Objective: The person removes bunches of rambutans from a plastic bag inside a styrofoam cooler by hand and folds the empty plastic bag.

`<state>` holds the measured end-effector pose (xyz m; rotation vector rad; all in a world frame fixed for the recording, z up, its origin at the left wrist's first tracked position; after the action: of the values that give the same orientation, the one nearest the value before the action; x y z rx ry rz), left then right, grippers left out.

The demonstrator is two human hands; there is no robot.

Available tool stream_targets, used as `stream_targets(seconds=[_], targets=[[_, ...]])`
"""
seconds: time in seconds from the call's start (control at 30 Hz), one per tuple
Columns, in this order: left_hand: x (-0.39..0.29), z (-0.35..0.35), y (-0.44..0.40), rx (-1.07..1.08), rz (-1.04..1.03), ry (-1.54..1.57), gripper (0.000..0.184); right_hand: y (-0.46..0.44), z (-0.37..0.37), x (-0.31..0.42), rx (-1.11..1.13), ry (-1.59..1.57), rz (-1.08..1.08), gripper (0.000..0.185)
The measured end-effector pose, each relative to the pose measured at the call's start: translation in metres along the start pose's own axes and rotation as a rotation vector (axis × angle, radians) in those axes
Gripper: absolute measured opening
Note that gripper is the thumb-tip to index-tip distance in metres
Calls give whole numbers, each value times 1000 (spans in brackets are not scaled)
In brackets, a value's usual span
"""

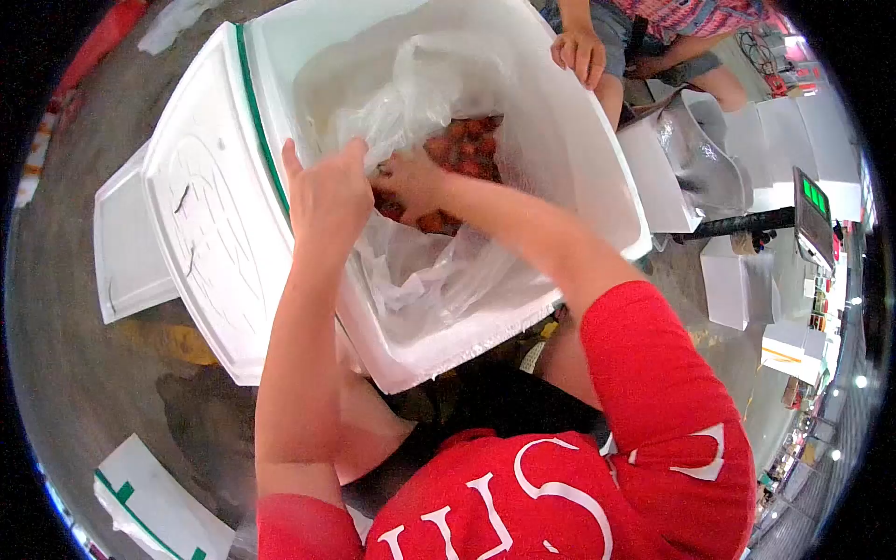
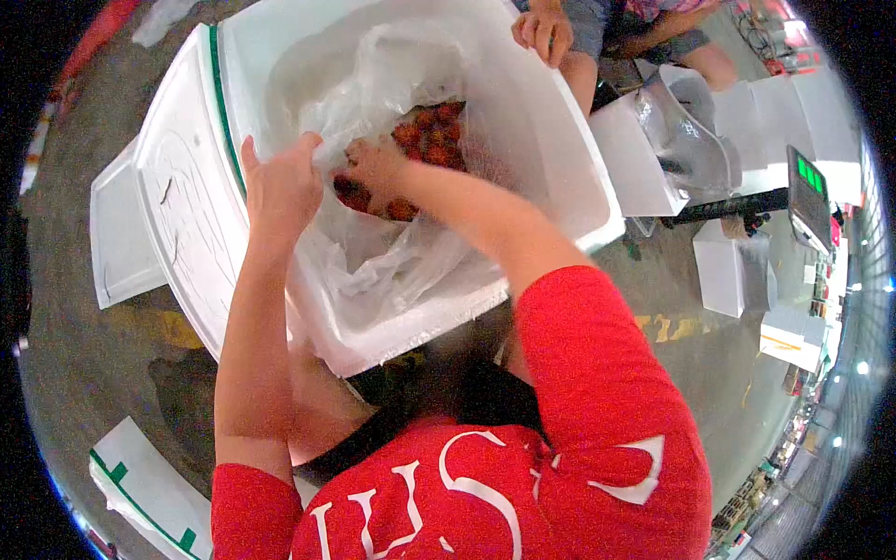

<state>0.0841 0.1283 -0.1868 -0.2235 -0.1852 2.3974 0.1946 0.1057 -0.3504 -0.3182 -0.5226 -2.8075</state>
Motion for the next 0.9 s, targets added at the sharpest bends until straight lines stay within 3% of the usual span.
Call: stream_targets(seconds=[0.1, 0.17, 0.23, 0.27, 0.33, 0.43, 0.47, 0.57, 0.63, 0.7, 0.9], targets=[[-3, 6, -2, 66, 13, -4, 27, -17, -57, 35, 16, 419, 183, 40], [-3, 1, 0, 96, 11, -3, 27, -8, -76, 46, 15, 351, 145, 44], [1, 0, -4, -12, 34, 65, 27, -15, -92, 31, -337, 325, -97, 52], [1, -1, -5, -8, 24, 67, 27, -17, -91, 23, -336, 320, -107, 52], [6, 4, -3, -98, 30, 136, 26, -9, -41, 6, -210, -29, -366, 62], [8, 5, -4, -104, 57, 205, 27, -11, -25, 2, -50, -68, -263, 73], [9, 6, -4, -106, 60, 204, 27, -18, -49, 9, -209, 41, -174, 75], [5, 3, -4, -73, 47, 170, 26, -44, -89, 32, -73, 236, -57, 68], [6, 0, -4, -75, 32, 106, 25, -50, -68, 34, -180, 194, -96, 60], [8, -3, -2, -90, 21, 121, 25, -43, -62, 33, 28, 215, -48, 51], [6, 3, -3, -53, 40, 107, 26, 13, -68, 17, 172, -3, -112, 60]])
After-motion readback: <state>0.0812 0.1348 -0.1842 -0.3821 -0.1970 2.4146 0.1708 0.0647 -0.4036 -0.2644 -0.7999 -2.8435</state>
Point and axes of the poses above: each hand's wrist, its own y-axis away from the middle knuckle, its own z-axis out of the back of the hand, x = y × z, the point moved 6 cm from there along -y, towards the middle knuckle, and after that the axes turned 7 degrees about -y, right-handed, at the moved point
